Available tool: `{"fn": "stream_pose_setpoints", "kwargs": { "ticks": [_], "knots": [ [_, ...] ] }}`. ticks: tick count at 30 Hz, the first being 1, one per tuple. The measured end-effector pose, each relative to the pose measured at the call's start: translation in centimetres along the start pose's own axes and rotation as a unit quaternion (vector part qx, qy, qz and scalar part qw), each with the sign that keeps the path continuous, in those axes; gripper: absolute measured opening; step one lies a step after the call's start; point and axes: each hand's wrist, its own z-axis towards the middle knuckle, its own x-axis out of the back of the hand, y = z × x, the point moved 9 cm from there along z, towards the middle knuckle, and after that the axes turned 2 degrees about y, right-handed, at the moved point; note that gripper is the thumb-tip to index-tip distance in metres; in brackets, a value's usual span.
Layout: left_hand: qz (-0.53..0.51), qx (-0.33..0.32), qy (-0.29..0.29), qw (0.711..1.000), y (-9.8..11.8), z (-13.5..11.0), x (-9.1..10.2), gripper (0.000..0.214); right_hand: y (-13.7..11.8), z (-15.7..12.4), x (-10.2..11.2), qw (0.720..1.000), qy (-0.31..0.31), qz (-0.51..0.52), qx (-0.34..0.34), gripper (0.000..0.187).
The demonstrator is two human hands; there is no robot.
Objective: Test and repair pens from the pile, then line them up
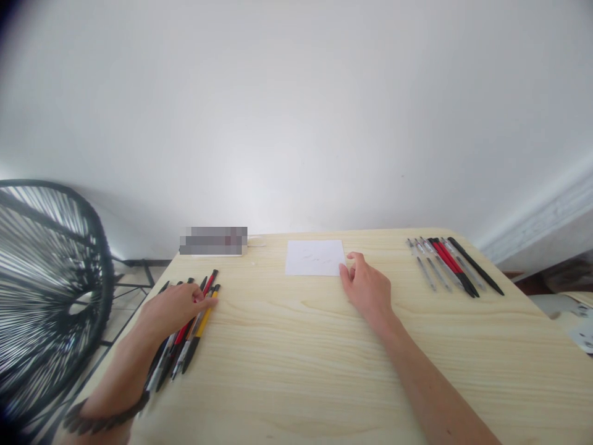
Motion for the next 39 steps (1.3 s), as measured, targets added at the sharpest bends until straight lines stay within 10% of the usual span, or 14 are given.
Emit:
{"fn": "stream_pose_setpoints", "kwargs": {
  "ticks": [13, 25, 39],
  "knots": [
    [-0.038, -0.012, 0.058, 0.997, 0.4, 0.1, 0.9, 0.038, 0.3, 0.0, -0.2, 1.0, 0.003, 0.001, -0.003, 0.029],
    [-0.143, -0.148, 0.103, 0.973, 7.8, -0.9, 1.7, 0.029, 0.4, 0.1, -0.3, 1.0, 0.004, 0.005, -0.01, 0.029],
    [-0.384, -0.264, 0.107, 0.879, 16.2, -0.3, -0.6, 0.031, 0.3, 0.0, 0.3, 0.997, 0.007, 0.073, -0.014, 0.028]
  ]
}}
